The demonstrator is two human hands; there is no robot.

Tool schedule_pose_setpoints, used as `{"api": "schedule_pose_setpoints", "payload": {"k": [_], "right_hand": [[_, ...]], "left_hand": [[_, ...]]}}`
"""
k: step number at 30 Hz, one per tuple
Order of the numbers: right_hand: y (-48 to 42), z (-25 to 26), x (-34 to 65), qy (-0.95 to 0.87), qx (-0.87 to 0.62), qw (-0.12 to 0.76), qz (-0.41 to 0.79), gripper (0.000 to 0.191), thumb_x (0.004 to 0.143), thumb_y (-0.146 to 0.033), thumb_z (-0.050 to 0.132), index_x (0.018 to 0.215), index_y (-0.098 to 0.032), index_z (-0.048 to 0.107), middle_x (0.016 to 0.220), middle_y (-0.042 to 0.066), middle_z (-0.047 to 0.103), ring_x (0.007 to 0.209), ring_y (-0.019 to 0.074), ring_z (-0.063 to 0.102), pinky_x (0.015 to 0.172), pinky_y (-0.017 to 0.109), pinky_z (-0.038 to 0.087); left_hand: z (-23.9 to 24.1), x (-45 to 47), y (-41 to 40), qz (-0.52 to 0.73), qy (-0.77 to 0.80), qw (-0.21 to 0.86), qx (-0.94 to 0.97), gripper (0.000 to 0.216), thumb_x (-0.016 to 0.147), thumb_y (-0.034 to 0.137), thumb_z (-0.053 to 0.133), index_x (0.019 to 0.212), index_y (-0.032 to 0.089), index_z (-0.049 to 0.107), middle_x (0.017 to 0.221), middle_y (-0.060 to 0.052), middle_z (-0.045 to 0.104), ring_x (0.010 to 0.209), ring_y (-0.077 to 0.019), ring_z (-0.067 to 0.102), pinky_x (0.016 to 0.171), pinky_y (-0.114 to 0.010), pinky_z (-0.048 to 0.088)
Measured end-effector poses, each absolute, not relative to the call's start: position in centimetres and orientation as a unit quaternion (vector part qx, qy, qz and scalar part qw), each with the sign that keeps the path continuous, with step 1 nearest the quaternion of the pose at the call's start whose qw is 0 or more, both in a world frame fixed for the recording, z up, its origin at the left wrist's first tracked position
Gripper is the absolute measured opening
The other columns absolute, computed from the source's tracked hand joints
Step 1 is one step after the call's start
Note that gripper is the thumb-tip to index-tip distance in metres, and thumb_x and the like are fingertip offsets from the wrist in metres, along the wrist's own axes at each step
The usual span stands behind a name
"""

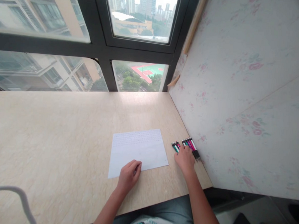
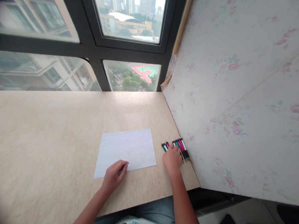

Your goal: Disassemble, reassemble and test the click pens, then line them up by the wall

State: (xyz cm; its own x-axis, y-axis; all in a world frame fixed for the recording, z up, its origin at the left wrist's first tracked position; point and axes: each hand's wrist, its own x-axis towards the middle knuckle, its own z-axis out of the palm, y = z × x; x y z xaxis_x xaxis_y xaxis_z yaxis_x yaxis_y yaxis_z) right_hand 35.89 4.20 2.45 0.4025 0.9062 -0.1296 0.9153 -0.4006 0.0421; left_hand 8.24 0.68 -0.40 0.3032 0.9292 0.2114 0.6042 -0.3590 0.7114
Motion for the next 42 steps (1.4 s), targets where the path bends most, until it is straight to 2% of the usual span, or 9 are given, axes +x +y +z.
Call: {"api": "schedule_pose_setpoints", "payload": {"k": [11,14,16,19,22,26,30,35,42], "right_hand": [[4.8,3.1,36.4,0.541,0.829,0.04,-0.137,0.024,0.087,-0.013,0.045,0.109,-0.009,0.053,0.109,0.019,0.059,0.099,0.0268,0.059,0.071,0.029,0.04],[4.2,4.1,35.8,0.571,0.802,0.036,-0.171,0.017,0.083,-0.017,0.052,0.099,-0.012,0.055,0.1,0.014,0.063,0.091,0.022,0.061,0.069,0.026,0.038],[3.3,4.9,34.3,0.602,0.772,0.022,-0.203,0.013,0.082,-0.019,0.054,0.094,-0.015,0.055,0.093,0.008,0.064,0.085,0.0184,0.06,0.067,0.023,0.037],[1.7,6.1,30.7,0.662,0.687,-0.049,-0.294,0.012,0.08,-0.018,0.053,0.092,-0.017,0.054,0.088,0.005,0.064,0.079,0.0162,0.059,0.065,0.022,0.037],[0.3,7.0,26.7,0.694,0.664,-0.048,-0.274,0.014,0.084,-0.02,0.05,0.097,-0.017,0.055,0.095,0.007,0.063,0.084,0.0192,0.06,0.067,0.025,0.039],[-0.7,7.7,23.6,0.685,0.694,-0.029,-0.221,0.027,0.088,-0.013,0.041,0.111,-0.016,0.055,0.104,0.011,0.061,0.095,0.0239,0.059,0.072,0.029,0.042],[-1.0,8.2,23.8,0.72,0.639,-0.068,-0.262,0.04,0.082,-0.017,0.052,0.122,-0.015,0.051,0.108,0.012,0.06,0.101,0.0248,0.056,0.084,0.032,0.043],[0.1,7.8,28.5,0.686,0.666,-0.115,-0.268,0.037,0.085,-0.023,0.052,0.122,-0.018,0.053,0.107,0.008,0.062,0.093,0.0188,0.06,0.083,0.026,0.044],[1.0,4.8,39.6,0.543,0.838,0.056,0.013,0.032,0.084,-0.026,0.056,0.111,-0.008,0.057,0.104,0.019,0.061,0.099,0.032,0.058,0.079,0.036,0.043]], "left_hand": [[1.1,9.2,0.1,0.362,0.502,0.322,0.716,0.017,0.091,0.028,0.048,0.087,0.021,0.063,0.073,-0.003,0.061,0.064,-0.0155,0.055,0.063,-0.028,0.044],[2.1,11.1,-0.6,0.401,0.507,0.436,0.625,0.018,0.088,0.033,0.053,0.089,0.021,0.066,0.082,-0.006,0.067,0.074,-0.0184,0.061,0.07,-0.031,0.047],[2.7,12.6,-1.3,0.42,0.49,0.569,0.509,0.025,0.085,0.038,0.058,0.101,0.021,0.065,0.098,-0.009,0.07,0.086,-0.0216,0.065,0.077,-0.034,0.05],[3.5,14.7,-2.3,0.432,0.413,0.743,0.301,0.043,0.082,0.043,0.061,0.121,0.023,0.058,0.126,-0.013,0.061,0.111,-0.0265,0.059,0.09,-0.039,0.047],[3.5,15.9,-3.0,0.422,0.348,0.823,0.156,0.047,0.084,0.046,0.059,0.125,0.024,0.057,0.128,-0.012,0.061,0.117,-0.0287,0.056,0.092,-0.04,0.046],[2.6,16.0,-3.1,0.453,0.362,0.814,0.041,0.04,0.079,0.043,0.065,0.113,0.02,0.065,0.115,-0.009,0.068,0.108,-0.0277,0.062,0.091,-0.037,0.047],[1.6,15.6,-2.5,0.474,0.378,0.795,0.014,0.031,0.079,0.034,0.067,0.105,0.017,0.066,0.103,-0.008,0.071,0.096,-0.0238,0.066,0.085,-0.033,0.05],[1.8,15.0,-2.0,0.469,0.397,0.789,0.012,0.028,0.08,0.031,0.067,0.104,0.016,0.062,0.089,-0.008,0.071,0.069,-0.0178,0.067,0.064,-0.03,0.054],[2.5,11.6,-2.0,0.465,0.43,0.773,0.036,0.029,0.079,0.031,0.069,0.101,0.016,0.059,0.072,0.0,0.058,0.053,-0.0077,0.055,0.05,-0.021,0.047]]}}
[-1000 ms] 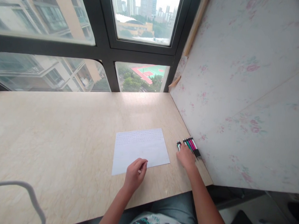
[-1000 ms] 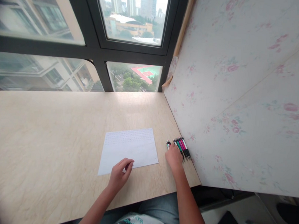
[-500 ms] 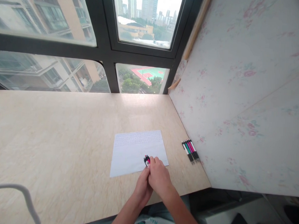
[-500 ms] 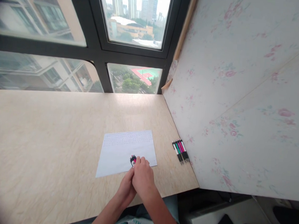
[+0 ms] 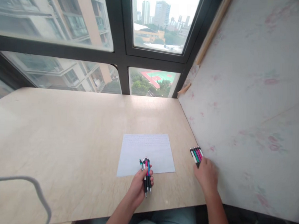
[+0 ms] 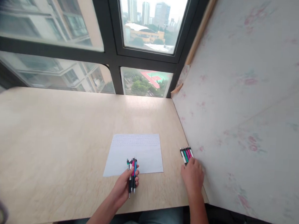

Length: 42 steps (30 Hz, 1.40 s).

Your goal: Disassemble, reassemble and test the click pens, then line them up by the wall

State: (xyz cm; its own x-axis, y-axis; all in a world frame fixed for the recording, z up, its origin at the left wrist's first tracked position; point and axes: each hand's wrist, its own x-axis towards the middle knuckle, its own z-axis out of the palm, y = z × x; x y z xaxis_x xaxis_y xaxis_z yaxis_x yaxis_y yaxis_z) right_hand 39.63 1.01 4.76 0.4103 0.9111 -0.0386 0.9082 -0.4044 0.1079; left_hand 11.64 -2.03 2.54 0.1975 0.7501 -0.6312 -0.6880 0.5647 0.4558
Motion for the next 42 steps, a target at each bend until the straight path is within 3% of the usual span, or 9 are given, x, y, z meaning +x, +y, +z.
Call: {"api": "schedule_pose_setpoints", "payload": {"k": [5,14,19,24,27,31,37,42], "right_hand": [[1.7,2.2,42.0,0.542,0.836,0.082,-0.009,0.031,0.085,-0.027,0.052,0.106,-0.005,0.057,0.093,0.019,0.062,0.091,0.0319,0.062,0.072,0.037,0.045],[3.6,1.4,41.8,0.496,0.862,0.105,-0.014,0.037,0.085,-0.014,0.04,0.113,0.002,0.058,0.104,0.029,0.056,0.099,0.039,0.058,0.067,0.04,0.046],[3.7,0.9,42.4,0.517,0.848,0.107,-0.036,0.036,0.086,-0.016,0.037,0.11,-0.005,0.061,0.106,0.025,0.057,0.102,0.0383,0.057,0.067,0.04,0.045],[3.9,-0.6,44.1,0.534,0.831,0.124,-0.095,0.034,0.085,-0.025,0.044,0.109,-0.009,0.061,0.095,0.021,0.064,0.087,0.0342,0.064,0.063,0.038,0.045],[4.0,-1.3,45.3,0.549,0.818,0.12,-0.122,0.033,0.085,-0.03,0.045,0.107,-0.011,0.062,0.093,0.02,0.066,0.083,0.0321,0.066,0.061,0.035,0.044],[3.8,-1.5,45.5,0.561,0.81,0.094,-0.14,0.033,0.087,-0.031,0.041,0.105,-0.012,0.061,0.091,0.019,0.068,0.082,0.0297,0.067,0.061,0.032,0.042],[3.6,-0.3,39.1,0.579,0.785,-0.018,-0.222,0.027,0.087,-0.031,0.04,0.102,-0.016,0.056,0.077,0.009,0.067,0.073,0.0241,0.064,0.06,0.027,0.039],[3.1,1.1,29.2,0.649,0.691,-0.096,-0.302,0.014,0.084,-0.025,0.041,0.089,-0.02,0.052,0.074,0.002,0.063,0.069,0.0192,0.06,0.06,0.024,0.037]], "left_hand": [[3.4,7.4,-1.5,0.504,0.457,0.728,0.09,0.034,0.078,0.037,0.07,0.102,0.016,0.058,0.07,0.003,0.053,0.053,-0.0068,0.051,0.049,-0.019,0.042],[3.6,0.3,-2.0,0.486,0.598,0.592,0.237,0.051,0.075,0.05,0.065,0.113,0.017,0.056,0.075,0.002,0.055,0.059,-0.0113,0.054,0.056,-0.024,0.043],[3.2,-1.8,-2.3,0.473,0.628,0.549,0.283,0.047,0.078,0.05,0.061,0.11,0.015,0.056,0.076,0.001,0.057,0.06,-0.0118,0.056,0.055,-0.023,0.043],[2.7,-3.4,-1.9,0.423,0.702,0.41,0.4,0.035,0.082,0.05,0.053,0.092,0.017,0.058,0.071,-0.001,0.06,0.057,-0.015,0.059,0.054,-0.027,0.046],[2.8,-4.6,-0.8,0.401,0.721,0.356,0.439,0.029,0.083,0.042,0.056,0.1,0.018,0.059,0.076,-0.003,0.064,0.066,-0.0198,0.062,0.062,-0.031,0.046],[2.9,-6.6,1.6,0.181,0.746,0.111,0.632,0.035,0.092,0.026,0.042,0.126,0.021,0.049,0.111,-0.013,0.065,0.094,-0.0254,0.063,0.076,-0.035,0.046],[2.5,-8.4,5.3,0.111,0.739,0.073,0.661,0.034,0.091,0.021,0.044,0.124,0.021,0.053,0.099,-0.012,0.063,0.092,-0.0265,0.059,0.08,-0.037,0.041],[2.2,-8.3,5.6,0.104,0.728,0.054,0.675,0.042,0.087,0.032,0.054,0.128,0.021,0.05,0.114,-0.014,0.057,0.103,-0.0294,0.053,0.084,-0.039,0.039]]}}
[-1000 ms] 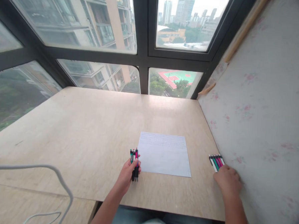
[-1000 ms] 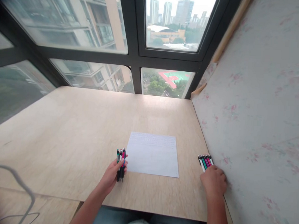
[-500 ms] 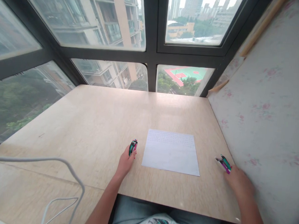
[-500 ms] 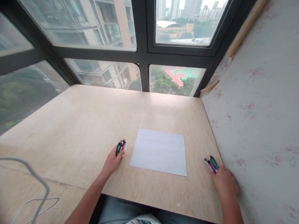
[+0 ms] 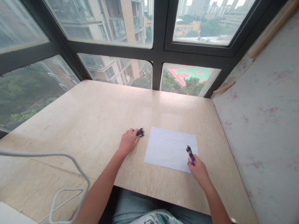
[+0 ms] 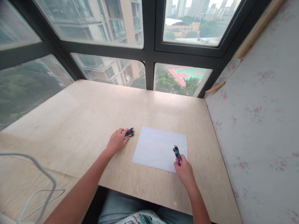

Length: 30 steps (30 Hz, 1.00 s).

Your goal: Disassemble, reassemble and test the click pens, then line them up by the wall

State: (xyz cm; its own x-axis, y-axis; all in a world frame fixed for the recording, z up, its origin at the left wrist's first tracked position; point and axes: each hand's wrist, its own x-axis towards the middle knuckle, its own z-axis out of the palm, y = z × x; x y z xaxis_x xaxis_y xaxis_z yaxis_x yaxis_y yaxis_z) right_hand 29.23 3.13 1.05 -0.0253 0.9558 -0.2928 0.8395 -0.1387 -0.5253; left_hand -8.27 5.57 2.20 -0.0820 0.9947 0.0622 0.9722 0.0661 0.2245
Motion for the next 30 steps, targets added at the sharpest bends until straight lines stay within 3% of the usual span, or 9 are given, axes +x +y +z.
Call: {"api": "schedule_pose_setpoints", "payload": {"k": [6,12,15,22,30], "right_hand": [[4.1,3.2,18.0,-0.717,-0.609,0.09,0.327,0.008,0.083,-0.023,0.047,0.088,-0.022,0.053,0.073,0.001,0.062,0.069,0.018,0.059,0.058,0.023,0.033],[7.4,5.1,7.6,-0.756,-0.588,0.069,0.28,0.018,0.082,-0.025,0.055,0.099,-0.02,0.052,0.086,0.007,0.066,0.076,0.0217,0.061,0.059,0.026,0.035],[8.2,4.9,4.1,-0.77,-0.576,0.12,0.248,0.021,0.085,-0.024,0.054,0.104,-0.018,0.051,0.097,0.011,0.063,0.085,0.0232,0.06,0.064,0.028,0.039],[7.6,2.0,1.8,-0.8,-0.503,0.233,0.229,0.039,0.08,-0.022,0.06,0.117,-0.015,0.05,0.113,0.015,0.054,0.103,0.0269,0.05,0.089,0.038,0.041],[7.3,0.5,4.1,-0.784,-0.469,0.307,0.267,0.04,0.078,-0.015,0.055,0.118,-0.015,0.053,0.107,0.012,0.058,0.102,0.0247,0.053,0.09,0.038,0.044]], "left_hand": [[1.9,-8.8,3.1,0.124,0.727,0.032,0.674,0.048,0.085,0.033,0.057,0.13,0.02,0.047,0.131,-0.015,0.051,0.118,-0.0317,0.046,0.096,-0.044,0.035],[0.7,-9.7,0.0,0.188,0.731,-0.02,0.655,0.047,0.086,0.03,0.054,0.13,0.018,0.046,0.129,-0.016,0.053,0.118,-0.0309,0.048,0.099,-0.045,0.037],[0.1,-9.7,-0.8,0.206,0.734,-0.028,0.647,0.045,0.086,0.029,0.052,0.13,0.017,0.047,0.128,-0.016,0.054,0.118,-0.0305,0.049,0.1,-0.045,0.037],[-0.5,-9.6,-0.9,0.228,0.73,-0.019,0.644,0.043,0.086,0.028,0.051,0.127,0.017,0.049,0.128,-0.016,0.054,0.119,-0.0307,0.048,0.1,-0.046,0.037],[-0.3,-9.7,-1.0,0.249,0.729,-0.007,0.638,0.044,0.084,0.026,0.055,0.127,0.018,0.049,0.127,-0.016,0.053,0.119,-0.0308,0.048,0.1,-0.046,0.038]]}}
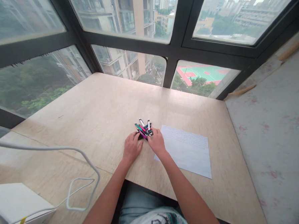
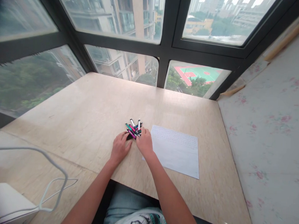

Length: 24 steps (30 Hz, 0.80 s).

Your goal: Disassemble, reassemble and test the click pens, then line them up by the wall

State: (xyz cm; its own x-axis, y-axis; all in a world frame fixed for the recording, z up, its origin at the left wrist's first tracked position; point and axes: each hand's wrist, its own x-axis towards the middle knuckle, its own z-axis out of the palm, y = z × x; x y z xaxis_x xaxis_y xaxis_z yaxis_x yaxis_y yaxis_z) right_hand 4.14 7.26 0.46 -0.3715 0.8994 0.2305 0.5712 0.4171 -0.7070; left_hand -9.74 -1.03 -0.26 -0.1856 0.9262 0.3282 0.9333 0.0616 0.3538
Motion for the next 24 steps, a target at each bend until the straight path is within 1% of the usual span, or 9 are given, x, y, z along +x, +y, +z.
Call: {"api": "schedule_pose_setpoints", "payload": {"k": [2,5,8,11,15,17,20,22,24], "right_hand": [[6.6,0.4,5.9,-0.773,-0.467,0.327,0.279,0.038,0.079,-0.015,0.053,0.117,-0.015,0.054,0.104,0.011,0.059,0.097,0.023,0.055,0.087,0.036,0.046],[5.0,0.2,9.9,-0.754,-0.466,0.347,0.306,0.03,0.084,-0.018,0.049,0.113,-0.016,0.057,0.097,0.008,0.063,0.084,0.019,0.059,0.075,0.03,0.049],[3.4,-0.1,15.4,-0.742,-0.493,0.342,0.298,0.021,0.09,-0.026,0.046,0.098,-0.018,0.063,0.09,0.006,0.066,0.068,0.0155,0.058,0.063,0.026,0.046],[2.2,-0.6,21.2,-0.71,-0.561,0.341,0.254,0.03,0.092,-0.036,0.046,0.079,-0.017,0.064,0.07,0.003,0.063,0.058,0.0152,0.054,0.061,0.027,0.042],[1.1,-1.1,26.8,-0.639,-0.637,0.355,0.244,0.036,0.091,-0.044,0.047,0.073,-0.016,0.063,0.059,0.0,0.056,0.055,0.0154,0.051,0.055,0.026,0.037],[0.6,-1.2,27.8,-0.591,-0.661,0.38,0.263,0.038,0.091,-0.045,0.046,0.07,-0.017,0.061,0.055,-0.002,0.051,0.052,0.0142,0.048,0.052,0.025,0.035],[0.0,-1.2,27.5,-0.546,-0.656,0.425,0.3,0.038,0.092,-0.044,0.043,0.068,-0.017,0.057,0.052,-0.005,0.043,0.048,0.0126,0.042,0.049,0.024,0.033],[-0.3,-1.0,26.5,-0.559,-0.623,0.444,0.319,0.034,0.092,-0.042,0.043,0.071,-0.018,0.055,0.055,-0.004,0.044,0.051,0.0124,0.043,0.05,0.023,0.033],[-0.5,-0.9,25.6,-0.595,-0.584,0.436,0.34,0.032,0.092,-0.039,0.043,0.072,-0.018,0.055,0.058,-0.004,0.047,0.054,0.0124,0.044,0.052,0.023,0.035]], "left_hand": [[-0.4,-9.8,-1.1,-0.268,-0.727,0.008,-0.632,0.042,0.084,0.024,0.055,0.125,0.018,0.05,0.125,-0.015,0.054,0.118,-0.0302,0.049,0.1,-0.045,0.038],[-0.6,-10.0,-1.1,-0.303,-0.723,0.014,-0.62,0.034,0.084,0.022,0.055,0.117,0.018,0.054,0.12,-0.014,0.058,0.115,-0.0293,0.051,0.099,-0.046,0.04],[-0.6,-10.2,-1.2,-0.327,-0.719,0.022,-0.612,0.03,0.084,0.021,0.054,0.114,0.018,0.056,0.116,-0.014,0.06,0.111,-0.0284,0.054,0.096,-0.046,0.042],[-0.4,-10.1,-1.4,-0.331,-0.708,0.035,-0.622,0.028,0.085,0.02,0.054,0.113,0.018,0.057,0.115,-0.014,0.06,0.11,-0.0282,0.054,0.096,-0.046,0.042],[0.1,-8.1,-1.6,-0.354,-0.671,0.012,-0.652,0.024,0.086,0.019,0.052,0.109,0.019,0.059,0.109,-0.012,0.063,0.107,-0.0265,0.056,0.095,-0.043,0.042],[0.6,-5.6,-1.6,-0.385,-0.651,-0.045,-0.652,0.019,0.088,0.02,0.05,0.105,0.019,0.06,0.103,-0.011,0.063,0.1,-0.024,0.058,0.089,-0.039,0.045],[1.7,-0.4,-1.8,-0.38,-0.595,-0.212,-0.676,0.016,0.092,0.022,0.044,0.094,0.021,0.06,0.089,-0.006,0.063,0.082,-0.0179,0.06,0.075,-0.03,0.048],[2.3,3.2,-2.2,-0.358,-0.549,-0.294,-0.696,0.018,0.093,0.023,0.043,0.088,0.021,0.061,0.083,-0.004,0.063,0.076,-0.0161,0.058,0.071,-0.028,0.046],[2.5,6.2,-2.6,-0.339,-0.514,-0.34,-0.711,0.019,0.093,0.025,0.044,0.085,0.021,0.062,0.08,-0.004,0.063,0.074,-0.0155,0.057,0.069,-0.027,0.045]]}}
